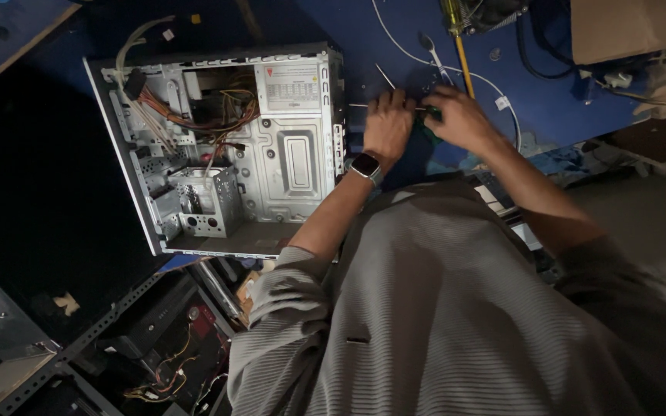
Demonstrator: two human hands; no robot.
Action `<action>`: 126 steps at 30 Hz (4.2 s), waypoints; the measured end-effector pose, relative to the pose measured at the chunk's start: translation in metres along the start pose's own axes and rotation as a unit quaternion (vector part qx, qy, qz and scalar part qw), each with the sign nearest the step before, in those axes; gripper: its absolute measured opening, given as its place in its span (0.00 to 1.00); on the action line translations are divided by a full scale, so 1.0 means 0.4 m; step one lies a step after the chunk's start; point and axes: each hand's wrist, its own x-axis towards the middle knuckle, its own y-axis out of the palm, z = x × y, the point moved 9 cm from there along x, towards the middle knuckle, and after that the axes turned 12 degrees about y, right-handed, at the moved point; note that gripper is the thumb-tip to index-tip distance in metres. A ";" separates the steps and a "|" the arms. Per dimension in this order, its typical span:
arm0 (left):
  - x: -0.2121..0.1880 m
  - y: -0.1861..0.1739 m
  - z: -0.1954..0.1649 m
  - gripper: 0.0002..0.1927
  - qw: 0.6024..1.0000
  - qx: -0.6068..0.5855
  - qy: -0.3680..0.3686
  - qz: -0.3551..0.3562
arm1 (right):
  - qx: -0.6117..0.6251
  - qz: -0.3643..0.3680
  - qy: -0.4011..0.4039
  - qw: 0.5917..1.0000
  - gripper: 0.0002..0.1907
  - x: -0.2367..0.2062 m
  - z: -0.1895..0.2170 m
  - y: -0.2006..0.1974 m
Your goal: The person works on an open desktop computer case on a workbench. They use a screwdriver to unscrew and remove the side panel, then reach inside to detach cables and lift out the power supply unit, repositioning the case and handling internal wiring throughout.
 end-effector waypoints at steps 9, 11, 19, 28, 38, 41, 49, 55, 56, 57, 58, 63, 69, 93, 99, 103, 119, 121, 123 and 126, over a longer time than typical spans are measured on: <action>0.014 0.014 -0.012 0.12 0.999 -0.016 0.007 0.028 | 0.014 -0.009 -0.009 1.000 0.20 -0.017 0.021 -0.039; 0.014 0.012 -0.013 0.11 1.000 -0.020 0.007 0.021 | 0.020 -0.016 -0.016 1.000 0.20 -0.021 0.027 -0.046; 0.006 0.014 -0.002 0.11 0.999 -0.016 0.005 0.030 | -0.003 -0.038 -0.046 0.998 0.20 -0.015 0.043 -0.046; 0.002 0.018 0.001 0.12 0.999 -0.023 0.003 0.044 | -0.002 0.005 -0.016 1.000 0.21 0.000 0.015 -0.007; 0.022 -0.003 0.008 0.11 0.997 -0.054 0.020 0.043 | -0.088 0.068 0.047 0.993 0.27 0.017 -0.007 -0.014; 0.026 -0.039 0.011 0.11 0.997 -0.076 0.012 -0.001 | -0.075 0.091 0.064 0.991 0.25 0.009 -0.011 -0.035; 0.036 -0.069 -0.006 0.09 0.998 -0.009 0.026 -0.053 | -0.097 0.044 0.033 0.994 0.19 -0.009 0.032 -0.065; 0.050 -0.018 0.003 0.06 0.995 -0.087 0.041 0.008 | -0.089 0.028 -0.001 0.996 0.26 -0.003 0.043 -0.056; 0.050 -0.025 0.005 0.08 0.996 -0.083 0.041 -0.008 | -0.091 0.041 0.012 0.995 0.25 -0.002 0.035 -0.046; 0.051 -0.032 0.004 0.13 0.996 -0.080 0.042 -0.026 | -0.094 0.054 0.026 0.994 0.24 -0.001 0.026 -0.038; 0.052 -0.039 0.003 0.18 0.995 -0.077 0.044 -0.043 | -0.096 0.049 0.022 0.994 0.25 0.001 0.025 -0.037; 0.050 0.018 0.005 0.07 0.995 -0.055 0.025 0.080 | -0.094 0.033 -0.009 0.995 0.26 0.001 0.040 -0.042; 0.049 -0.035 -0.005 0.14 0.997 -0.051 0.040 -0.052 | -0.085 0.053 0.011 0.995 0.24 -0.004 0.045 -0.049; 0.053 0.001 0.006 0.08 0.996 -0.038 0.012 0.084 | -0.110 0.044 -0.035 0.992 0.23 0.006 0.063 -0.019; 0.047 -0.036 -0.001 0.06 0.997 -0.036 0.035 0.052 | -0.092 0.032 -0.045 0.994 0.17 0.009 0.068 -0.018; 0.044 -0.029 0.000 0.08 0.998 -0.023 0.030 0.042 | -0.113 0.037 -0.032 0.992 0.17 0.015 0.076 -0.025; -0.038 -0.206 -0.052 0.11 0.931 -0.352 0.016 -0.098 | 0.568 0.118 0.105 0.808 0.13 0.049 0.062 0.030; -0.092 -0.272 -0.006 0.09 0.906 -0.392 -0.023 -0.157 | 0.602 0.117 -0.006 0.790 0.12 0.055 0.147 0.026; -0.167 -0.335 0.088 0.08 0.857 -0.441 -0.073 -0.256 | 0.499 0.055 -0.024 0.865 0.11 0.063 0.214 0.042; -0.299 -0.348 0.248 0.08 0.794 -0.484 -0.207 -0.304 | 0.495 0.062 0.157 0.852 0.11 0.095 0.242 0.125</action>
